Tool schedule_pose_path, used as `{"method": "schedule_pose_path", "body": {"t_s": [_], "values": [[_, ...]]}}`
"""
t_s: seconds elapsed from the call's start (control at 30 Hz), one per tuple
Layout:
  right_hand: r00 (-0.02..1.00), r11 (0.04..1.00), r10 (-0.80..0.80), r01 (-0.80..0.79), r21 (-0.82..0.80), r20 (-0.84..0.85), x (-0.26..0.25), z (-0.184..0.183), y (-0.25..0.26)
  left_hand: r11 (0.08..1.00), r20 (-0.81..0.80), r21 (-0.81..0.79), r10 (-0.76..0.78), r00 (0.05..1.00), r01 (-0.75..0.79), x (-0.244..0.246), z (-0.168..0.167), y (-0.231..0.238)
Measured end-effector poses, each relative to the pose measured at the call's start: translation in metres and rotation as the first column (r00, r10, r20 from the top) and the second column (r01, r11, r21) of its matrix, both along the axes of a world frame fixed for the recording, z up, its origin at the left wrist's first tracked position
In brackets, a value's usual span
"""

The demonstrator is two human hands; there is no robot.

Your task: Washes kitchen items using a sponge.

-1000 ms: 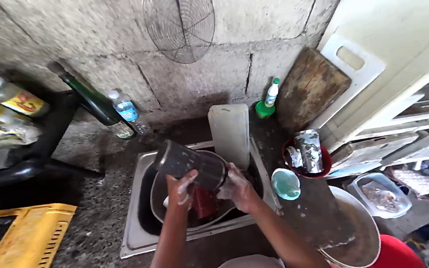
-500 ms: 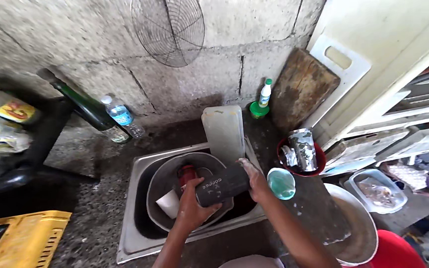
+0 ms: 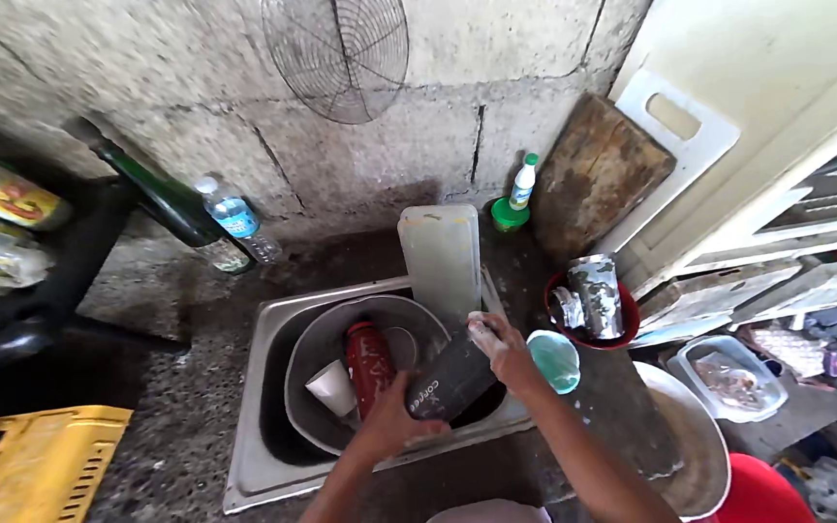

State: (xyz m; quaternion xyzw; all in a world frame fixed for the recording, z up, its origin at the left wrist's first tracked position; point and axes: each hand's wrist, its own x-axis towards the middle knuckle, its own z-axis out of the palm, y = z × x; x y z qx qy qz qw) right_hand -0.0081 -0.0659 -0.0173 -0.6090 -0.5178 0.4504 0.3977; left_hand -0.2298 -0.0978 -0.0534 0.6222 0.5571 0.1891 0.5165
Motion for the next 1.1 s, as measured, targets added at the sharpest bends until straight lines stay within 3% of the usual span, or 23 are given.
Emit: {"method": "schedule_pose_path", "body": {"t_s": [0.07, 0.1, 0.17, 0.27, 0.53, 0.67, 0.77, 0.87, 0.97, 1.1], "values": [[0.985, 0.993, 0.096, -0.085, -0.079, 0.143, -0.006, 0.003, -0.003, 0.989, -0.288, 0.103, -0.072, 0.955, 0.105, 0.018, 0.0, -0.016], [0.971, 0.987, 0.136, -0.115, -0.113, 0.199, -0.009, 0.004, -0.006, 0.975, -0.381, 0.188, -0.036, 0.924, 0.115, 0.028, -0.006, -0.025], [0.951, 0.976, 0.181, -0.141, -0.168, 0.252, -0.012, 0.004, -0.007, 0.91, -0.418, 0.409, 0.123, 0.9, 0.065, 0.04, -0.024, -0.038], [0.938, 0.973, 0.187, -0.136, -0.186, 0.292, -0.011, 0.005, -0.008, 0.853, -0.358, 0.522, 0.197, 0.913, 0.02, 0.046, -0.036, -0.041], [0.932, 0.982, 0.182, -0.154, -0.113, 0.315, -0.012, 0.001, -0.011, 0.96, -0.251, 0.28, 0.062, 0.966, 0.012, 0.036, -0.032, -0.028], [0.928, 0.98, 0.198, -0.185, -0.073, 0.316, -0.013, -0.002, -0.011, 0.987, -0.127, 0.107, -0.103, 0.987, 0.117, 0.017, -0.042, -0.01], [0.912, 0.977, 0.212, -0.19, -0.097, 0.352, -0.014, 0.002, -0.007, 0.981, -0.088, 0.089, -0.165, 0.982, 0.173, 0.011, -0.04, -0.004], [0.89, 0.957, 0.249, -0.164, -0.24, 0.383, -0.016, 0.016, 0.006, 0.936, -0.26, 0.342, 0.005, 0.966, 0.087, 0.034, -0.027, -0.021], [0.882, 0.931, 0.274, -0.142, -0.337, 0.384, -0.023, 0.013, 0.012, 0.739, -0.295, 0.673, 0.314, 0.902, -0.037, 0.071, -0.033, -0.031], [0.879, 0.925, 0.267, -0.118, -0.361, 0.395, -0.025, 0.007, 0.016, 0.645, -0.307, 0.762, 0.439, 0.845, -0.058, 0.084, -0.035, -0.018]]}}
